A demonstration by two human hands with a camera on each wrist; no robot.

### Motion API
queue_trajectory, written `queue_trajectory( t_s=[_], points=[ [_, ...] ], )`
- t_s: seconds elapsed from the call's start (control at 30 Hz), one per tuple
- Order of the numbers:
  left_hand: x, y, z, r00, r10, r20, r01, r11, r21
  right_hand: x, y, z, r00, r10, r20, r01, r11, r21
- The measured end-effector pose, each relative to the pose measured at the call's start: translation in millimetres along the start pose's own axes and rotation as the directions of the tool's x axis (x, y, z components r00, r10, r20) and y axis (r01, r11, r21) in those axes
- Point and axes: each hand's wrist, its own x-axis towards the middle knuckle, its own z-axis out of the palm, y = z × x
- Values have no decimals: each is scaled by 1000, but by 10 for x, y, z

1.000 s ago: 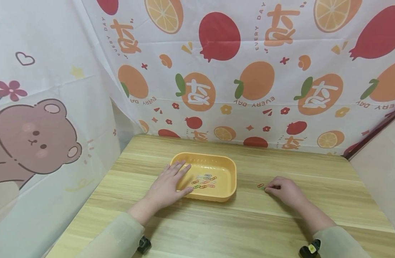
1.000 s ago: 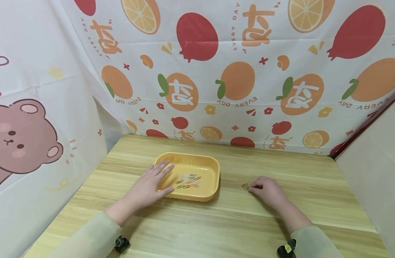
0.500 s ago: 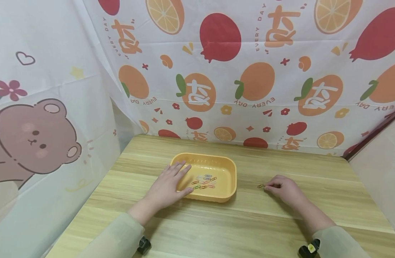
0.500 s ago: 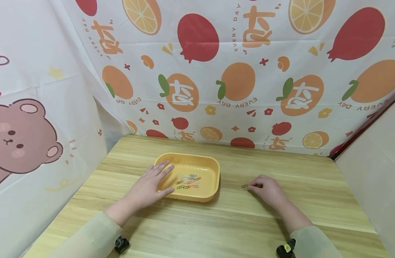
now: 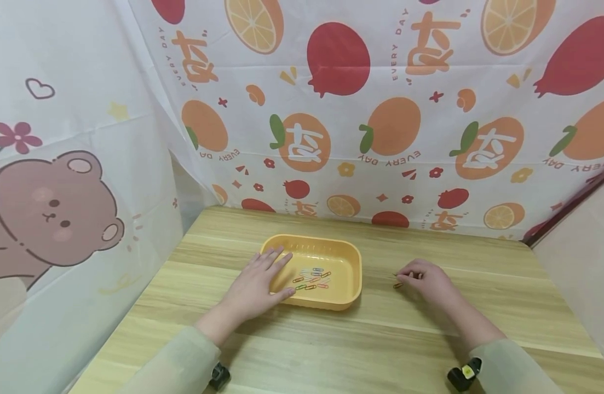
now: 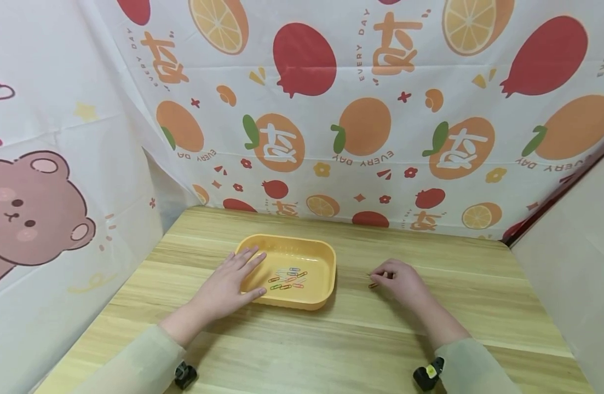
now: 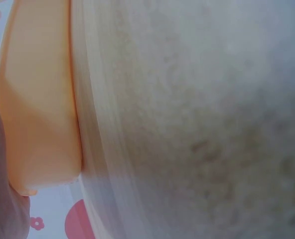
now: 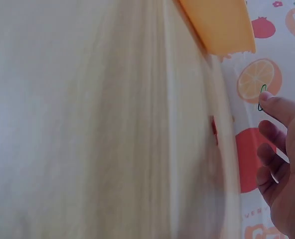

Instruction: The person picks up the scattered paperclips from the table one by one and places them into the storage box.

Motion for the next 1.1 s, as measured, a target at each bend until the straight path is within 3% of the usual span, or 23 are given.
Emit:
queue_trajectory(
  t_s=[0.23, 0.6, 0.83, 1.1],
  points=[
    [-1, -2, -1, 999, 29, -38, -29, 1000, 3, 133, -175, 38, 1000, -25, -11, 25, 999, 24],
    [-2, -8, 12, 999, 26, -37, -26, 1000, 3, 362, -618, 132, 992, -110, -57, 115, 989, 90],
    [6, -16, 21, 998, 31, -45, -31, 999, 6, 474, -905, 231, 987, -156, -38, 159, 980, 116],
    [5, -21, 21, 999, 24, -36, -24, 1000, 2, 575, -1199, 391, 989, -144, 16, 140, 979, 147]
  ],
)
